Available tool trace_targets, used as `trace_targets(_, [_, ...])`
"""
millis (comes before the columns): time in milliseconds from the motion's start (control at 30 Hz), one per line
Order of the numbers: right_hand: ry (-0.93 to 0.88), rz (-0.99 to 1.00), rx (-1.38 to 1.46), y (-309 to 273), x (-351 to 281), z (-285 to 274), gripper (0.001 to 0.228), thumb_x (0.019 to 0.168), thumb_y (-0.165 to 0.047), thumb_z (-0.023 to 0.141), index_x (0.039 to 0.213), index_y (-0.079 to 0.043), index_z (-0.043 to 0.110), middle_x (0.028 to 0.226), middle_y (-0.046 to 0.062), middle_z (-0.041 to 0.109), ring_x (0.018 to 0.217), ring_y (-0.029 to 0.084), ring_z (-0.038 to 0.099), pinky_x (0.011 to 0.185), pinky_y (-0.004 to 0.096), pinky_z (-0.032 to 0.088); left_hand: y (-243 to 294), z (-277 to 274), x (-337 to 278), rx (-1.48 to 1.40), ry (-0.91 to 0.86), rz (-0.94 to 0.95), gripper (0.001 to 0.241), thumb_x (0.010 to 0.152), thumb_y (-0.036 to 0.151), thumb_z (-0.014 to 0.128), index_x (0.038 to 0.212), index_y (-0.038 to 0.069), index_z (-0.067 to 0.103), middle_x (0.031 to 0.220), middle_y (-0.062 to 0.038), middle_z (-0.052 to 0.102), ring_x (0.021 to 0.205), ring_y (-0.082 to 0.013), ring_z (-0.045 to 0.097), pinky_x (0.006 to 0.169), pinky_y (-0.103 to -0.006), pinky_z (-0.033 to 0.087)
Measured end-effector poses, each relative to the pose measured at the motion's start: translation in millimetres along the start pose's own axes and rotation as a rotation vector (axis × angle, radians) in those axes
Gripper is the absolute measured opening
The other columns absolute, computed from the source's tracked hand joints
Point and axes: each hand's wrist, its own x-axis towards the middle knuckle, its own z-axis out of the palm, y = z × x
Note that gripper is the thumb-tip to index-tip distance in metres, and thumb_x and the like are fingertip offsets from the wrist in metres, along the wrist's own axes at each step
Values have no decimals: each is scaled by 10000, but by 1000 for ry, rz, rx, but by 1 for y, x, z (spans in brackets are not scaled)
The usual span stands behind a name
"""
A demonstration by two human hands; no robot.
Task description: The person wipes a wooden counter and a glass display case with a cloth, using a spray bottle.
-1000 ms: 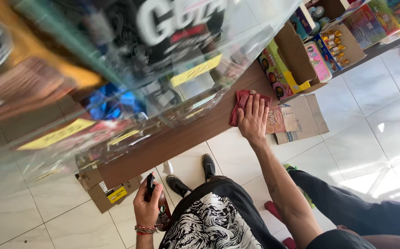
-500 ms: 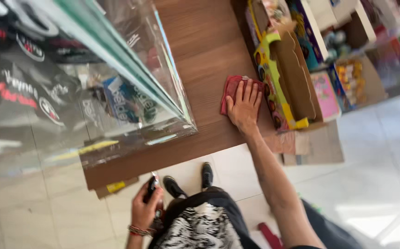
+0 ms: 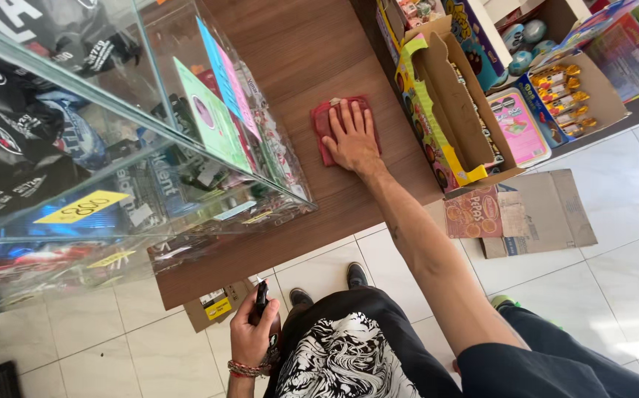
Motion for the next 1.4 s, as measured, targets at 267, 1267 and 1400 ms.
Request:
trace_targets(267, [-95,-23,-5,-25,-78,-39,907,1328,-712,396,2051,-170,319,2139,202,208,1964,471,166,1578,690,104,5,15,12,4,-14,40,414,1063,455,960,1353,160,975,1022,63,896,938,-117,798,917,-309,671])
trace_targets(1267, [178,122,-127,-92,-236,-52,732,1352,-426,522,1934,18,550,2022,302,503,1854,527,474,1480,711,369,-79,-82,-44,-242,299,101,599,1089,407,941,1619,129,918,1163,27,934,1101,-129,823,1085,-318,665])
trace_targets(1400, [6,101,32,-160,-258,-60,748,1311,-452,560,1886,26,582,2010,360,478,1853,563,430,1460,747,350,-117,-128,-54,-268,378,136,594,1096,400,940,1628,139,902,1177,34,942,1123,-129,836,1131,-318,658])
